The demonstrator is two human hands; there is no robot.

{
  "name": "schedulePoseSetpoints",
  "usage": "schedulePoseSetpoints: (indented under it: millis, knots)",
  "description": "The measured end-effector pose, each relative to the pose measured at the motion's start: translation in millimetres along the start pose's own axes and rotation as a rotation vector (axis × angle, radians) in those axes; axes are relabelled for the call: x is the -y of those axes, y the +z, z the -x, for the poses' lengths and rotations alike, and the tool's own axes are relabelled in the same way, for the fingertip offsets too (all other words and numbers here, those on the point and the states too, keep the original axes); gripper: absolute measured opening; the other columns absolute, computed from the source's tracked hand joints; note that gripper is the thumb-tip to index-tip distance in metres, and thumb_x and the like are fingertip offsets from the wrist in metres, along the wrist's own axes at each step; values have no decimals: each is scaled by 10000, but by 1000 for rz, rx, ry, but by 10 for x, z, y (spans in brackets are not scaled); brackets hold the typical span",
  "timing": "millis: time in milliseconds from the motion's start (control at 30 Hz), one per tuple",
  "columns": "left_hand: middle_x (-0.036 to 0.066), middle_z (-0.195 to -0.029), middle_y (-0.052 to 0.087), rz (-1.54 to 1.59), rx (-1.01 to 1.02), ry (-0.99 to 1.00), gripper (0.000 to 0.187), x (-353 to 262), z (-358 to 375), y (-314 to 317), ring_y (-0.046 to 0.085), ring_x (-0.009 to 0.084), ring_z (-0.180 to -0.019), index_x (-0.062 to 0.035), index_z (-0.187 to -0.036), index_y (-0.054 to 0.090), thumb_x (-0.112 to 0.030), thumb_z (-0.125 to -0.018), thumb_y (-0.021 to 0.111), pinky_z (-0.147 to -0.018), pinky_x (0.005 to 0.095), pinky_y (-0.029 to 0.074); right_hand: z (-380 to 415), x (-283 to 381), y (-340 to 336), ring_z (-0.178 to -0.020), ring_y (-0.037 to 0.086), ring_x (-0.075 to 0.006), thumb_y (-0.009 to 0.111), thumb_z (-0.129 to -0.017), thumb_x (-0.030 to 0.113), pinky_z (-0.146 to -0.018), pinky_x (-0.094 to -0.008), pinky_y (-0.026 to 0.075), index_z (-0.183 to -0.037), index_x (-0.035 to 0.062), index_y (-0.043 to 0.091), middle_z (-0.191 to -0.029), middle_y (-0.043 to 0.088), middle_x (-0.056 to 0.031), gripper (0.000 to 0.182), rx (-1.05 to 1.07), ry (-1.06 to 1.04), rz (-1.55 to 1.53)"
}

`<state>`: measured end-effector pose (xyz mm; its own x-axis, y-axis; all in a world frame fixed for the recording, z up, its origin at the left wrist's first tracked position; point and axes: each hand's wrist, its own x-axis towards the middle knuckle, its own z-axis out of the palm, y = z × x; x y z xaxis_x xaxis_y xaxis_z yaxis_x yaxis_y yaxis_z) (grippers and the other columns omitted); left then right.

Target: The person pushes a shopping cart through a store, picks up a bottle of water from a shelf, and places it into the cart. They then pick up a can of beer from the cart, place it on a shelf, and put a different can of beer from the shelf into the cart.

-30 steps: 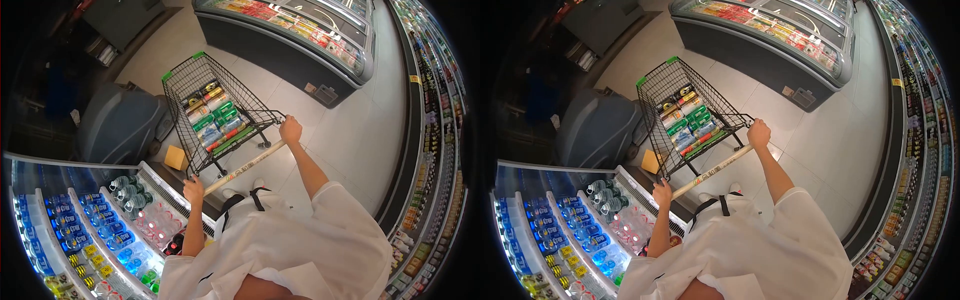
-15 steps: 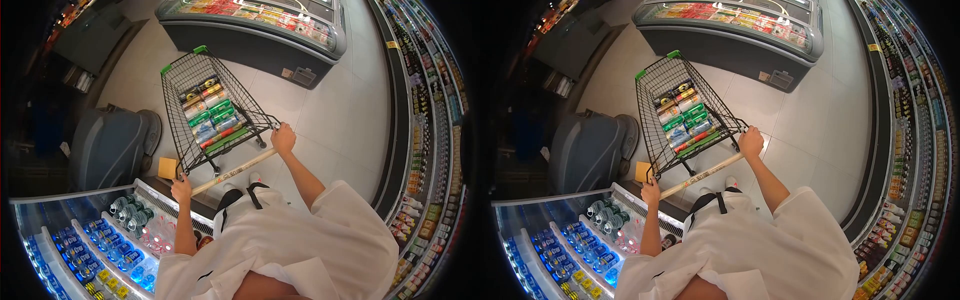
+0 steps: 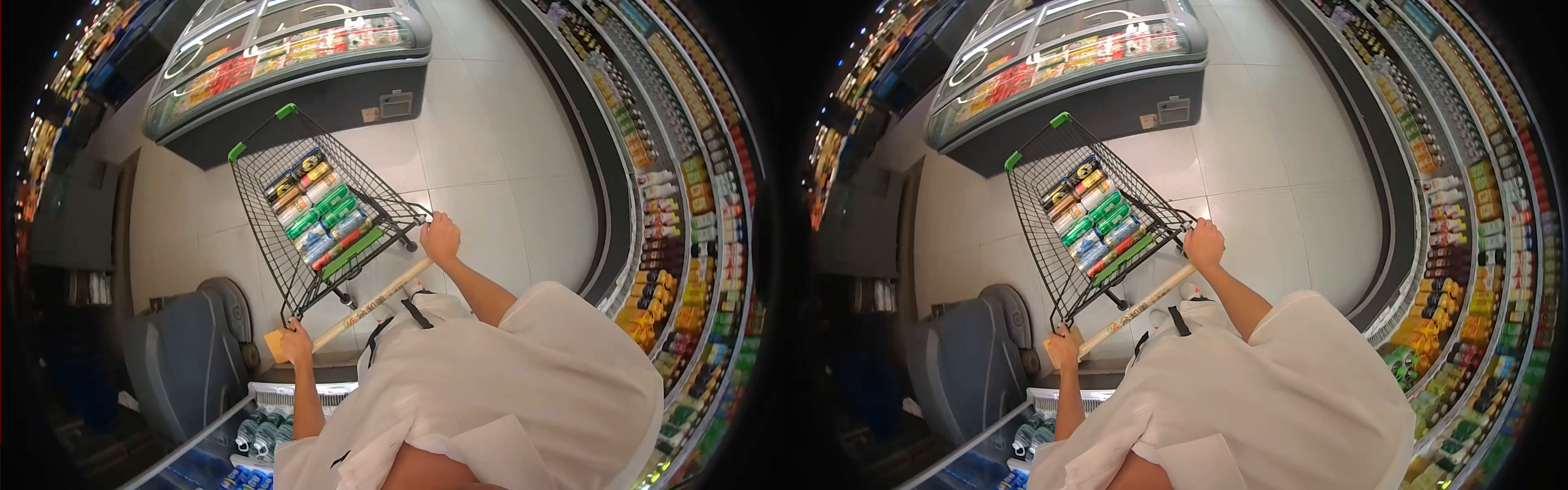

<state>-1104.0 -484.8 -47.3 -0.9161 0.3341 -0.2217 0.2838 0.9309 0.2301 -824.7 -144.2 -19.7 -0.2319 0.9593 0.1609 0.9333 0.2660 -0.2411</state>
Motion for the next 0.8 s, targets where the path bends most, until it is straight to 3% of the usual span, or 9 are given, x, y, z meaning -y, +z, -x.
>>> schedulePoseSetpoints:
  millis: [200, 233, 433, 467, 600, 667, 700, 800]
  knots:
    - [264, -851, 691, -36, -29, 110, 589, 426, -11, 233, 681, 445, -825, 40, -940, 580, -535, -983, 456, -742, 536, 520, 662, -93, 128, -863, 658, -300, 655, -844, 234, -728, -435, 532, -1018, 28, 597, -932, 637, -137, 276, -80, 78, -6]
    - [268, -847, 688, -49, -58, 66, 586, 963, 1050, -717, 680, 446, -824, 42, -950, 571, -532, -985, 454, -739, 534, 521, 1383, -81, -810, -872, 657, -302, 654, -844, 233, -736, -435, 532, -1024, 27, 596, -939, 638, -139, 279, -17, 39, -61]
    - [287, -835, 675, -71, -44, 116, 579, 982, 1771, -1420, 674, 458, -815, 58, -988, 540, -513, -991, 447, -747, 527, 524, 2033, -388, -1590, -898, 657, -311, 638, -859, 243, -756, -432, 531, -1041, 28, 601, -974, 647, -143, 284, 39, 130, -59]
    - [290, -837, 673, -60, -61, 97, 577, 1848, 2208, -1587, 672, 460, -815, 63, -991, 535, -507, -994, 445, -753, 523, 525, 2886, -157, -1753, -911, 660, -311, 632, -865, 248, -762, -430, 532, -1047, 29, 604, -993, 653, -144, 286, 41, 123, -56]
    - [295, -857, 672, -69, -34, 134, 569, 1866, 2456, -1944, 672, 459, -829, 69, -997, 527, -494, -998, 442, -769, 521, 523, 3276, -286, -2087, -934, 666, -307, 620, -875, 255, -777, -427, 534, -1081, 33, 609, -1029, 666, -139, 303, 0, 182, -82]
    - [295, -873, 672, -79, -37, 181, 556, 1833, 2599, -2121, 670, 460, -832, 66, -1004, 524, -483, -1001, 438, -772, 524, 521, 3443, -367, -2243, -910, 672, -288, 595, -884, 265, -758, -431, 541, -1041, 42, 598, -971, 657, -126, 273, -25, 228, -50]
    - [295, -873, 672, -86, -48, 138, 556, 2179, 3192, -2542, 670, 460, -832, 66, -1004, 524, -483, -1001, 438, -772, 524, 521, 3914, -387, -2693, -910, 672, -288, 595, -884, 265, -758, -431, 541, -1041, 42, 598, -971, 657, -126, 273, -2, 193, -65]
    - [285, -880, 676, -63, -62, 206, 533, 2081, 3068, -2703, 670, 454, -826, 54, -999, 527, -470, -1005, 434, -758, 525, 518, 3989, -395, -2835, -918, 674, -283, 590, -889, 267, -756, -432, 544, -1055, 48, 600, -992, 663, -121, 275, -55, 229, -58]
